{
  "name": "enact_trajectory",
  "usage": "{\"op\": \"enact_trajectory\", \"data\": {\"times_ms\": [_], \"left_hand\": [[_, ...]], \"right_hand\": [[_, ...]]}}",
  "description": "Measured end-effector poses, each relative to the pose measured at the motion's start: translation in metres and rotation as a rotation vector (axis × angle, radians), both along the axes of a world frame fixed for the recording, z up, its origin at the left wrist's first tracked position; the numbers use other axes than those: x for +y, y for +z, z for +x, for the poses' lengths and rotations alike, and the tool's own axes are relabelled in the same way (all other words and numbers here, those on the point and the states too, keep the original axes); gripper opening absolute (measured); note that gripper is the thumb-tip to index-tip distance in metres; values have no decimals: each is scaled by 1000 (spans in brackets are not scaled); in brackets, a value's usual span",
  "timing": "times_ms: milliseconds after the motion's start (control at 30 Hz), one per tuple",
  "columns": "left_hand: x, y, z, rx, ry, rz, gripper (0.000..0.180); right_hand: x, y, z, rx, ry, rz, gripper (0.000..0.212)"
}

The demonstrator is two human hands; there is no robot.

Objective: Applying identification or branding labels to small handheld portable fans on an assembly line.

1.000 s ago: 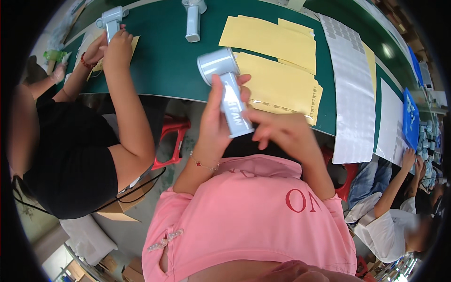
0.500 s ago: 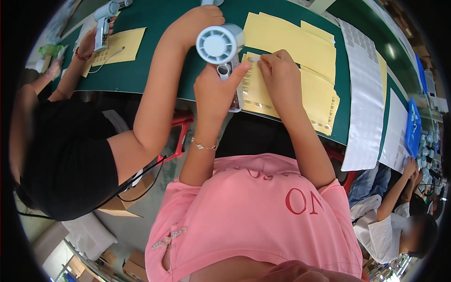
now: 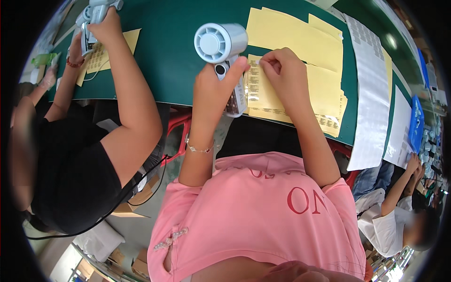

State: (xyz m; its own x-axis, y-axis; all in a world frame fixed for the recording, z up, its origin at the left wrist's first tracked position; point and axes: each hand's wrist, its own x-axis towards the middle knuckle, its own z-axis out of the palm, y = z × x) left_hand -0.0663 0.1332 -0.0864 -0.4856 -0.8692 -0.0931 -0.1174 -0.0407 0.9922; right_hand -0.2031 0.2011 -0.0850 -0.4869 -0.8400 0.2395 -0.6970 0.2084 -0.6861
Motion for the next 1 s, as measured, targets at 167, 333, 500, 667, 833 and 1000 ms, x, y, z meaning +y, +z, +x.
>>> {"op": "enact_trajectory", "data": {"times_ms": [167,333,500,667,833,1000], "left_hand": [[-15,6,-9,-126,-1,-47,49],[-18,0,-12,-125,-19,-85,51],[-18,0,-10,-104,-33,-117,52],[-14,5,-7,53,40,-99,46],[-13,23,-4,248,83,-191,36],[4,23,7,571,-351,520,51]], "right_hand": [[8,2,3,-214,7,-13,6],[15,2,-2,-297,97,-43,6],[22,6,-10,-423,194,-44,5],[26,16,-16,-800,136,-155,11],[47,29,-21,-958,73,-178,10],[86,39,-21,-1122,57,-227,10]]}}
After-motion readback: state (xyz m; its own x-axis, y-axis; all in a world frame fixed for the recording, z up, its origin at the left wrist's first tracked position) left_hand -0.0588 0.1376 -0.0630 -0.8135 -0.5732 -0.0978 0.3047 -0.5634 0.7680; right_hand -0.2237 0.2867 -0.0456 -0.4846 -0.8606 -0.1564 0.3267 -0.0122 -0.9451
